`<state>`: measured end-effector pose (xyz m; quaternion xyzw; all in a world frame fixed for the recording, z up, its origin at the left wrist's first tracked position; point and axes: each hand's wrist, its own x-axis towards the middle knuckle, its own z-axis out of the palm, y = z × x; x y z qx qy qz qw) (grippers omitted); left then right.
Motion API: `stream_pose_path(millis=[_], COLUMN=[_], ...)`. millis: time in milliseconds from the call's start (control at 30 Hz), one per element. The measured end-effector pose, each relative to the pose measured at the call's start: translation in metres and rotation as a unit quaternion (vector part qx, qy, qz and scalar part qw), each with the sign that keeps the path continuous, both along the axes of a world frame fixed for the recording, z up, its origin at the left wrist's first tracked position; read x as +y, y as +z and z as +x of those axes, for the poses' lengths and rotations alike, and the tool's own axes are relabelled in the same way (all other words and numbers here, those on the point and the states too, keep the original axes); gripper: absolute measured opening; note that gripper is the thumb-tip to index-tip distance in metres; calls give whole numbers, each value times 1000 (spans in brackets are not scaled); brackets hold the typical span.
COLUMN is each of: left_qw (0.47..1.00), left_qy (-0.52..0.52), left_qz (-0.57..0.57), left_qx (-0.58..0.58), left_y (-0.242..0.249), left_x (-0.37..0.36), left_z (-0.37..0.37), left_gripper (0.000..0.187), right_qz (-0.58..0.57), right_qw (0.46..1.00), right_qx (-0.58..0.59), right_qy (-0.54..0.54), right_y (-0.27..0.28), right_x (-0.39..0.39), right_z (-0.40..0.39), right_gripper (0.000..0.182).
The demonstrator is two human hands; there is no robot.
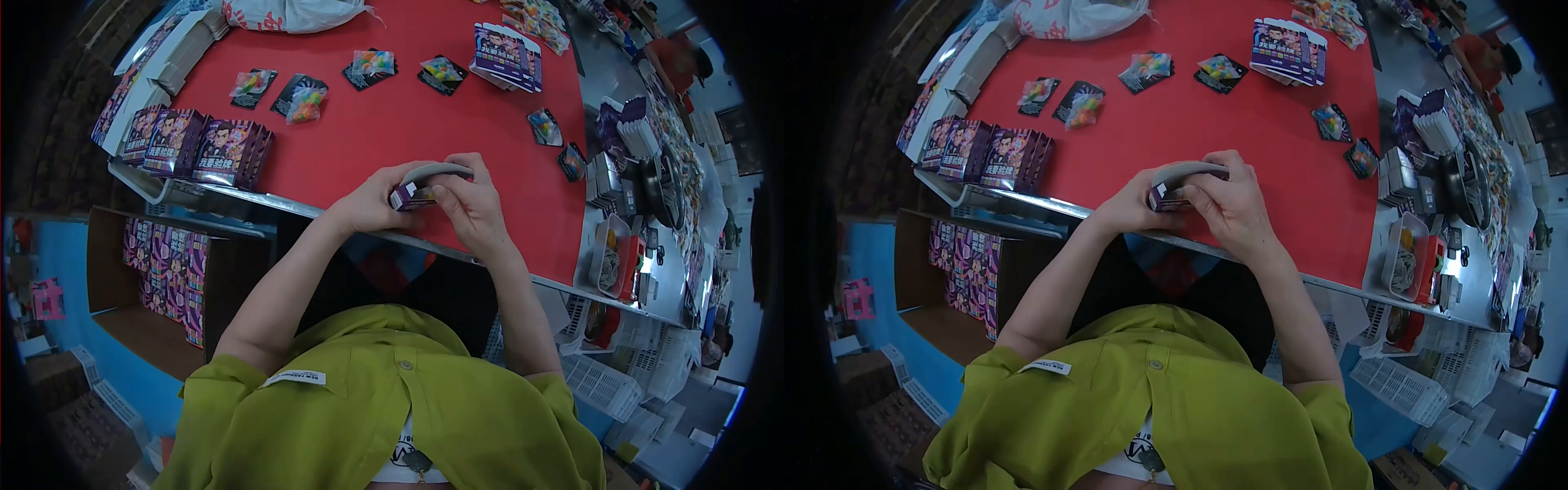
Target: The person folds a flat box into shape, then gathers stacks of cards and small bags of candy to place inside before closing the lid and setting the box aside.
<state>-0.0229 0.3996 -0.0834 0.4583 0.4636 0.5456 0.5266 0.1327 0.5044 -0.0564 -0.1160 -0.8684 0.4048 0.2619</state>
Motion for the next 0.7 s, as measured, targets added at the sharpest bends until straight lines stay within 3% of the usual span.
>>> stream_pose_path(millis=[67,133,200,267,300,367,400,467,567,600,667,700], left_qw=[999,986,978,965,966,967,968,969,965,972,975,960], left_qy=[31,148,176,202,206,206,197,187,169,174,183,187], left_qz=[24,72,71,73,74,74,62,48,43,74,104,176], left_qx=[25,-29,-90,-149,-137,-132,-144,-155,-197,-139,-76,115], left_y=[-1,-4,-5,-5,-5,-5,-2,3,5,4,1,-2], left_x=[-13,-29,-31,-33,-31,-28,-27,-26,-25,-26,-29,-32], left_z=[2,4,12,12,12,12,12,9,5,4,-2,-7], left_gripper=[70,54,46,40,36,33,31,30,31,29,29,28], right_qz=[99,120,139,-60,-59,-301,-300,-528,-536,-536,-225,-227], right_qw=[994,992,990,992,992,927,928,815,819,819,965,965], right_qx=[-36,-22,-6,112,112,221,219,238,196,195,127,128], right_qy=[-22,-25,-17,14,17,-23,-27,0,63,64,-36,-33], right_y=[2,2,-3,-16,-15,-11,-9,-5,-20,-19,-16,-18], right_x=[-4,-13,-19,-23,-26,-33,-33,-33,-17,-17,-18,-13], right_z=[1,-4,-10,-13,-15,-17,-17,-18,-11,-9,-7,-4], right_gripper=[20,18,18,19,19,17,17,16,16,16,20,20])
